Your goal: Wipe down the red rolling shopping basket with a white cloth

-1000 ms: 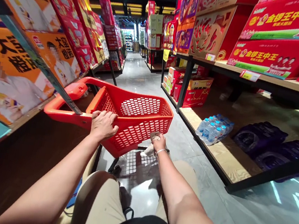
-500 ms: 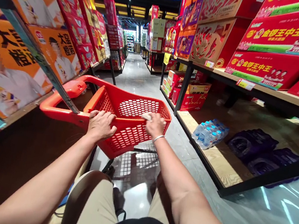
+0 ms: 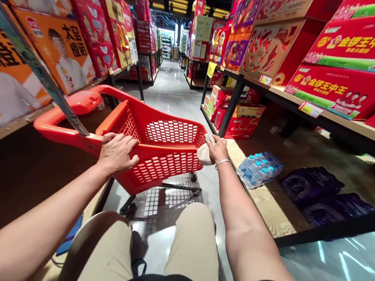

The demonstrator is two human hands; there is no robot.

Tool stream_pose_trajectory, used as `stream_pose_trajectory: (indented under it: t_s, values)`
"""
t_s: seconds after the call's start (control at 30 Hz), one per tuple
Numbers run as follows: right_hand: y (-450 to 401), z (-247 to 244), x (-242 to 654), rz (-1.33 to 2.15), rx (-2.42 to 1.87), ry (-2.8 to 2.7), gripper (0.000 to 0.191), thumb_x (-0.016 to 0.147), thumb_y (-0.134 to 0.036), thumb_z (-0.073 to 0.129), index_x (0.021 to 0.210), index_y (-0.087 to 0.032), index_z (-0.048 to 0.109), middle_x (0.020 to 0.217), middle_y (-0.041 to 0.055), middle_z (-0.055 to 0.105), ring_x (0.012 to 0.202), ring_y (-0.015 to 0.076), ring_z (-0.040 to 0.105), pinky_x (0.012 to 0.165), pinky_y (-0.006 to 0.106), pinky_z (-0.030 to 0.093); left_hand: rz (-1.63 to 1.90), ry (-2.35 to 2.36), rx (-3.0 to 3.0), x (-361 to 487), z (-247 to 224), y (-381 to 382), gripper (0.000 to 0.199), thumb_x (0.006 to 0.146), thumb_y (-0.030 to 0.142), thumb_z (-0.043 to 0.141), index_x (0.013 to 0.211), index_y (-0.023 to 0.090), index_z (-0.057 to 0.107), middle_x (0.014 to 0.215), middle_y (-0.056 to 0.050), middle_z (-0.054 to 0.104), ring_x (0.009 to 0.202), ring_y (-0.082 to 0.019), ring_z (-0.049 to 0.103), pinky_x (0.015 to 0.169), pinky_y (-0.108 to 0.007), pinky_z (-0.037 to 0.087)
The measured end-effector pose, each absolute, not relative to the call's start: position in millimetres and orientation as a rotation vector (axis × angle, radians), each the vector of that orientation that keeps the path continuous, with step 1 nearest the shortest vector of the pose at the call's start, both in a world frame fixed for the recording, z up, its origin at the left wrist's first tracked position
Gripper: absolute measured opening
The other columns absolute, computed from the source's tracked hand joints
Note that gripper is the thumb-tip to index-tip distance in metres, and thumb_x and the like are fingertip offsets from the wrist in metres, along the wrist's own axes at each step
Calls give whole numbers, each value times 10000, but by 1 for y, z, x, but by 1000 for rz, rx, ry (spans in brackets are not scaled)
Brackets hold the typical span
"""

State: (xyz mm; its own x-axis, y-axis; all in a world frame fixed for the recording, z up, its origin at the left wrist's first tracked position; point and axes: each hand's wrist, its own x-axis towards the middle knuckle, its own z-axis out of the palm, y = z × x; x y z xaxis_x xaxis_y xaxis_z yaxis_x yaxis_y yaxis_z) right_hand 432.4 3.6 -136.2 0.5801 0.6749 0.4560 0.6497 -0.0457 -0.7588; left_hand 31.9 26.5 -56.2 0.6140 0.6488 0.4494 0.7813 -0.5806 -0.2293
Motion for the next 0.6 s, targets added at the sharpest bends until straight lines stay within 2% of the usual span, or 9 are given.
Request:
stream_pose_trajectory:
  t_s: [0.17, 0.27, 0.3, 0.37, 0.43, 0.47, 0.53, 0.6]
  values:
    - [7, -140, 429, -75, -1835, -1116, 250, 828, -266, 625, 1024, -254, 780, 1262, 69, 561, 1183, 274, 483, 1103, 525, 394, -440, -1136, -2440, 37, -57, 35, 288, 838, 367, 541, 1039, 194, 652, 1049, -128, 681, 1073, -340, 561, 1036, -498, 374]
    - [1, -147, 413, -125, -1813, -1309, 258, 899, -368, 609, 1085, -267, 756, 1330, 86, 539, 1256, 297, 438, 1133, 534, 353, -421, -1166, -2427, 37, -57, 44, 309, 838, 400, 542, 1049, 204, 655, 1038, -124, 685, 1056, -343, 561, 1041, -511, 363]
    - [-3, -150, 409, -138, -1801, -1362, 316, 878, -411, 656, 1146, -265, 735, 1373, 97, 506, 1276, 306, 430, 1140, 531, 349, -408, -1179, -2417, 37, -56, 47, 319, 837, 413, 540, 1050, 205, 654, 1035, -123, 686, 1049, -344, 560, 1038, -515, 361]
    - [-9, -156, 406, -144, -1788, -1439, 602, 746, -426, 809, 1307, -268, 660, 1467, 117, 413, 1321, 339, 406, 1144, 537, 353, -372, -1202, -2397, 35, -55, 55, 337, 835, 433, 530, 1044, 200, 654, 1027, -127, 683, 1037, -347, 557, 1020, -515, 368]
    - [-13, -158, 411, -110, -1776, -1515, 850, 624, -310, 892, 1416, -295, 584, 1514, 116, 357, 1334, 352, 408, 1129, 535, 382, -330, -1224, -2382, 33, -53, 62, 350, 835, 448, 517, 1032, 195, 654, 1017, -129, 679, 1018, -347, 557, 1002, -510, 378]
    - [-14, -158, 415, -72, -1756, -1570, 873, 609, -239, 886, 1424, -306, 579, 1501, 110, 376, 1313, 338, 440, 1115, 520, 407, -313, -1232, -2378, 32, -51, 65, 357, 834, 456, 511, 1028, 193, 656, 1013, -131, 676, 1009, -348, 557, 1000, -512, 379]
    - [-14, -155, 425, 0, -1680, -1674, 737, 663, -153, 811, 1362, -308, 637, 1400, 86, 480, 1220, 281, 529, 1059, 461, 469, -291, -1243, -2379, 28, -49, 71, 370, 828, 467, 505, 1022, 192, 658, 1011, -132, 673, 1000, -354, 557, 1001, -523, 375]
    - [-13, -152, 430, -14, -1604, -1692, 513, 756, -157, 730, 1249, -299, 707, 1260, 63, 573, 1121, 240, 580, 996, 410, 507, -299, -1252, -2396, 25, -48, 76, 373, 816, 467, 507, 1017, 193, 662, 1008, -134, 667, 1008, -361, 557, 1004, -529, 372]
